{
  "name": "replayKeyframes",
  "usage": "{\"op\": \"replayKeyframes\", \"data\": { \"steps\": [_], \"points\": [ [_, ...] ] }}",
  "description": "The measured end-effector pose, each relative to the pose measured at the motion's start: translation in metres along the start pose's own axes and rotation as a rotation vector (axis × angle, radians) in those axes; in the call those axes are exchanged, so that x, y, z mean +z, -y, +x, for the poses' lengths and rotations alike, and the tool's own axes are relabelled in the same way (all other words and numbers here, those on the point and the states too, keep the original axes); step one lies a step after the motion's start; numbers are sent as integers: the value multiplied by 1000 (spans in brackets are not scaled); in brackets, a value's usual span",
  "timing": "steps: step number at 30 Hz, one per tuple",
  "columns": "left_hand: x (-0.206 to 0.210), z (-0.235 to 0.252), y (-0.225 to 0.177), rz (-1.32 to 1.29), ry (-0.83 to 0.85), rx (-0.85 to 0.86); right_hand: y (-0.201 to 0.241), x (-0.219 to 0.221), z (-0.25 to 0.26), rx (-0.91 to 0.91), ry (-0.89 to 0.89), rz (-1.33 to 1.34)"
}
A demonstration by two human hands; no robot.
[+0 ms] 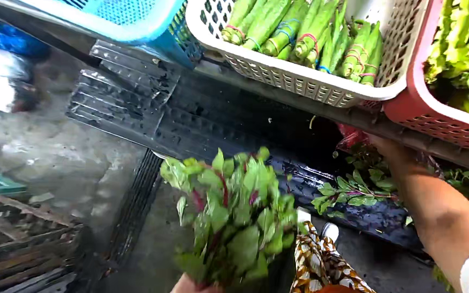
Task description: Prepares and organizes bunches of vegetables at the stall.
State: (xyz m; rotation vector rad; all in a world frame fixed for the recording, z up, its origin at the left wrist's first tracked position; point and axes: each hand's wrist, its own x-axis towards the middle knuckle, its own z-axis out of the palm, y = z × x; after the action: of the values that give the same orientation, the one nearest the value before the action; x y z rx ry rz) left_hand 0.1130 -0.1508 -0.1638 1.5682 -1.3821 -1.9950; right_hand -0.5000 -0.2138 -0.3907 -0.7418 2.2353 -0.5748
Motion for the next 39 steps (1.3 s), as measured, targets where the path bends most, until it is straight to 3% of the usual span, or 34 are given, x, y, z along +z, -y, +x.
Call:
{"op": "replayKeyframes", "data": {
  "steps": [4, 5, 7, 9, 12, 14, 18, 20, 23, 26, 28, 34, 39],
  "points": [
    [37, 120, 9, -68, -62, 150, -1, 3, -40, -304, 53, -299],
    [46, 150, 16, -33, -96, 154, 2, 8, -53, -287, 82, -293],
    [66, 213, 40, 5, -145, 70, 6, 25, -75, -87, 65, -195],
    [83, 271, 73, 99, -162, -86, 1, 43, -102, 36, -64, 14],
    [105, 318, 105, 350, -244, -270, -13, 70, -146, -92, -335, 61],
    [114, 317, 105, 414, -304, -262, -10, 91, -176, -145, -265, 32],
    [110, 302, 112, 167, -249, -109, 8, 167, -192, 55, 429, 204],
    [103, 297, 109, -44, -174, -126, 17, 209, -187, 233, 623, 390],
    [84, 292, 100, -183, -58, -197, 45, 249, -182, 490, 629, 737],
    [79, 292, 87, -92, -27, -236, 71, 262, -176, 612, 574, 885],
    [78, 291, 74, 40, -70, -195, 80, 265, -175, 553, 550, 870],
    [83, 275, 55, 353, -139, 105, 87, 248, -195, 154, 447, 647],
    [91, 304, 104, 542, -180, -20, 69, 282, -179, 266, 450, 341]
  ]
}}
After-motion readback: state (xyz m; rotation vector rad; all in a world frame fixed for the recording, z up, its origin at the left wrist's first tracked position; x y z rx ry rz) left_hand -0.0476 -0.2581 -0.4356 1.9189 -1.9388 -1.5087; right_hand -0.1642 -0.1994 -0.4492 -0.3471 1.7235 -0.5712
